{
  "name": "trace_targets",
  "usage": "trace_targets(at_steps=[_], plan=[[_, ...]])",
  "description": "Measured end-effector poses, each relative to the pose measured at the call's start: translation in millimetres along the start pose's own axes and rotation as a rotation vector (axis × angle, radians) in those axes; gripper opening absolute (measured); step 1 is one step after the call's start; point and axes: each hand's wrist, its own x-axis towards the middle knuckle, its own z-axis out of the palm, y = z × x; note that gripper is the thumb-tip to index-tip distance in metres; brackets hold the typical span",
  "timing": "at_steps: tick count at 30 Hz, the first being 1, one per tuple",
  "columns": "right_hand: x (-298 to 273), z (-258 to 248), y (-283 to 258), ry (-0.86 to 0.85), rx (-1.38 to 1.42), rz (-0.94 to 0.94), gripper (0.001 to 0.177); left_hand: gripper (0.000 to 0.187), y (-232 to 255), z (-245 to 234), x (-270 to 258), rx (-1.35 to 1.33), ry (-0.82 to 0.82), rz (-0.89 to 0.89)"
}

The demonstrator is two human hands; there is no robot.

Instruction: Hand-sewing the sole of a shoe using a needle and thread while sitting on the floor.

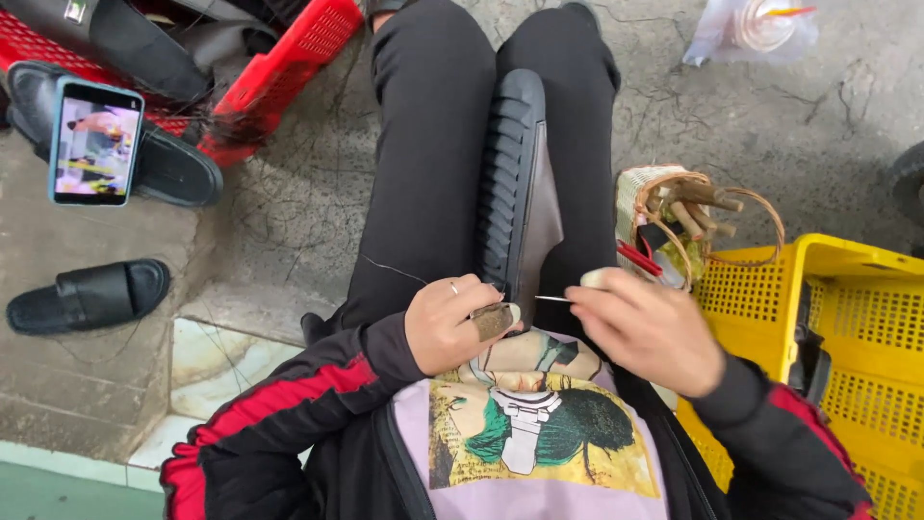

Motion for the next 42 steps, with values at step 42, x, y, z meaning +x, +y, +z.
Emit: trace_targets(at_steps=[42], plan=[[24.1, 3.2, -13.4, -0.069, -0.032, -0.095, 0.044, 0.024, -46.0, -76.2, 89.1, 0.182, 0.049, -0.359]])
